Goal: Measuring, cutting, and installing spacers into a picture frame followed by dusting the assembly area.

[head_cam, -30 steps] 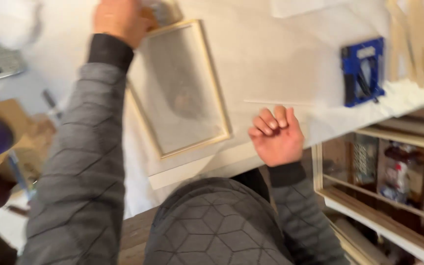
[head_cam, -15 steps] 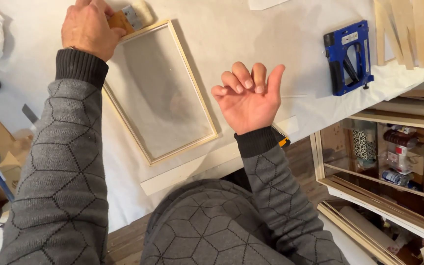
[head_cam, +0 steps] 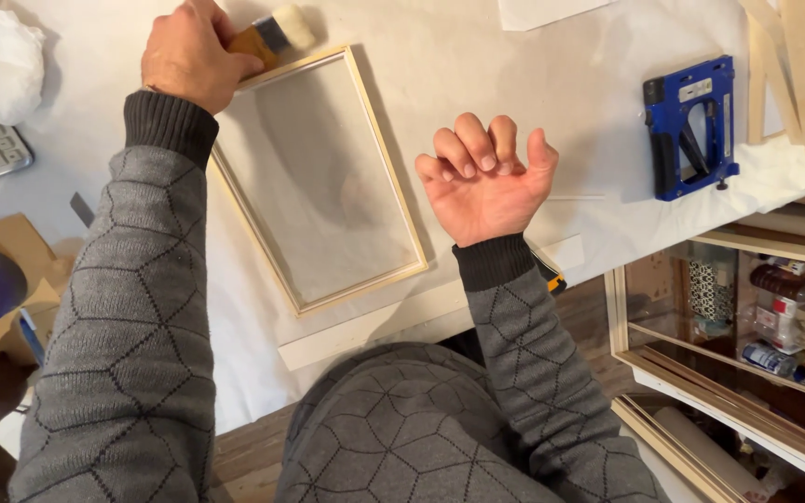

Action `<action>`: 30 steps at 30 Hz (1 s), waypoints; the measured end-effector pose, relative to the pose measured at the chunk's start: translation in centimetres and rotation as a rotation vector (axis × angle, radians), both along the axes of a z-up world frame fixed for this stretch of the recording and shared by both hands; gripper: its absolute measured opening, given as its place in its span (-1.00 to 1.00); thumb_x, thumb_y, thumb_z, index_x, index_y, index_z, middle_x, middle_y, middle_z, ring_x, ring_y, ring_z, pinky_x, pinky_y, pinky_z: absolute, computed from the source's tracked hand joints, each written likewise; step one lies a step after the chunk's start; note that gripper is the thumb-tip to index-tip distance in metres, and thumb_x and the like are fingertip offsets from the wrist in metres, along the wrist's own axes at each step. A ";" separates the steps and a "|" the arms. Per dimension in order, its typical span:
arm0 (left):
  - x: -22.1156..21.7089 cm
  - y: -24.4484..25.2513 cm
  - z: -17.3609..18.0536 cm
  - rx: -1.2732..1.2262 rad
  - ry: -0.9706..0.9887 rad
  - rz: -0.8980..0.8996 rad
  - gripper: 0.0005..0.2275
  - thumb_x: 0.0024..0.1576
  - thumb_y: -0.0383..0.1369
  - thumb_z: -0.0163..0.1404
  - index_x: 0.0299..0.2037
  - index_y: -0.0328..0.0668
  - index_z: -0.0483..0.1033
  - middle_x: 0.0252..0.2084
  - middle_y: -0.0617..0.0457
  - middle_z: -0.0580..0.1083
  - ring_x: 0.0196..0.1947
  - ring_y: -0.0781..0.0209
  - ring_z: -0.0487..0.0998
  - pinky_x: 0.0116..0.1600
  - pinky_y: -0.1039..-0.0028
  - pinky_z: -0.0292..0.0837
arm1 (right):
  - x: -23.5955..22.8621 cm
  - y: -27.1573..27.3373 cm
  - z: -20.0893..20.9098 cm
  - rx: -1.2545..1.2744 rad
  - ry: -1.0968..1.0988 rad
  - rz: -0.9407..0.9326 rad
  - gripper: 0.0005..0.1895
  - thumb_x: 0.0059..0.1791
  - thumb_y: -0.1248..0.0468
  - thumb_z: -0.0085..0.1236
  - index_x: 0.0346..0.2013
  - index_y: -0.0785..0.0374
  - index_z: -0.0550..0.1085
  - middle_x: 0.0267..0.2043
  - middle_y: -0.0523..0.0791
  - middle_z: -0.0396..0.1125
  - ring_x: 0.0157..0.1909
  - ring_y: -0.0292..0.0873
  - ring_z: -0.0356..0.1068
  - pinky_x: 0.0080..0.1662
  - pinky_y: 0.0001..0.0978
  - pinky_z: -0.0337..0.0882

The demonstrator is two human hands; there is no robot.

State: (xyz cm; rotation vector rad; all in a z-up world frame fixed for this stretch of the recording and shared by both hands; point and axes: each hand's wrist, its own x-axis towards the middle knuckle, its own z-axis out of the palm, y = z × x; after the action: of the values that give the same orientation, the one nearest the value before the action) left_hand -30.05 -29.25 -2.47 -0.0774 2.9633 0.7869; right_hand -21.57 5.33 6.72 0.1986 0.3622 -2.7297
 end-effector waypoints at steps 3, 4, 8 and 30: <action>0.2 0.2 3.0 0.130 0.158 0.093 -0.80 0.09 -0.38 0.34 -0.29 -0.30 0.56 -0.39 -0.04 0.53 -0.42 0.02 0.55 -0.24 0.27 0.50 | -0.3 -0.7 0.7 0.127 0.009 0.009 -0.62 0.11 -0.07 -0.03 -0.44 0.05 0.20 -0.42 -0.26 0.12 -0.32 -0.29 0.09 -0.15 -0.37 0.13; 0.6 0.2 4.6 0.242 0.294 0.149 -0.84 0.13 -0.44 0.28 -0.27 -0.31 0.55 -0.38 0.00 0.53 -0.41 0.10 0.55 -0.25 0.32 0.50 | -0.3 -1.2 1.1 0.262 0.032 0.017 -0.69 0.11 -0.03 -0.02 -0.37 0.07 0.28 -0.40 -0.22 0.19 -0.32 -0.26 0.14 -0.13 -0.34 0.19; 6.3 3.5 10.0 1.116 0.290 0.325 -0.77 0.37 -0.44 0.23 -0.19 -0.18 0.36 -0.24 0.15 0.51 -0.36 0.39 0.50 -0.30 0.52 0.40 | 1.0 -2.8 3.4 0.909 0.359 0.068 -0.80 0.09 0.14 0.05 -0.05 0.12 0.37 -0.22 -0.17 0.30 -0.23 -0.23 0.27 -0.08 -0.29 0.33; 15.1 -3.4 -1.0 -0.173 0.232 0.328 -0.56 0.37 -0.37 0.06 0.42 -0.30 0.29 0.49 -0.17 0.22 0.49 -0.14 0.18 0.41 0.05 0.11 | 4.8 3.1 3.6 1.811 1.064 -0.040 -0.79 0.03 0.44 0.21 -0.06 0.28 0.44 -0.21 -0.03 0.37 -0.25 -0.01 0.41 -0.20 -0.23 0.43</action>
State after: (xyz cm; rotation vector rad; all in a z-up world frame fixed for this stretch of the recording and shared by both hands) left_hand -14.91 -32.63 -3.52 -0.5287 3.2837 0.6004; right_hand -16.80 8.47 10.30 -0.7942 2.7964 -1.3477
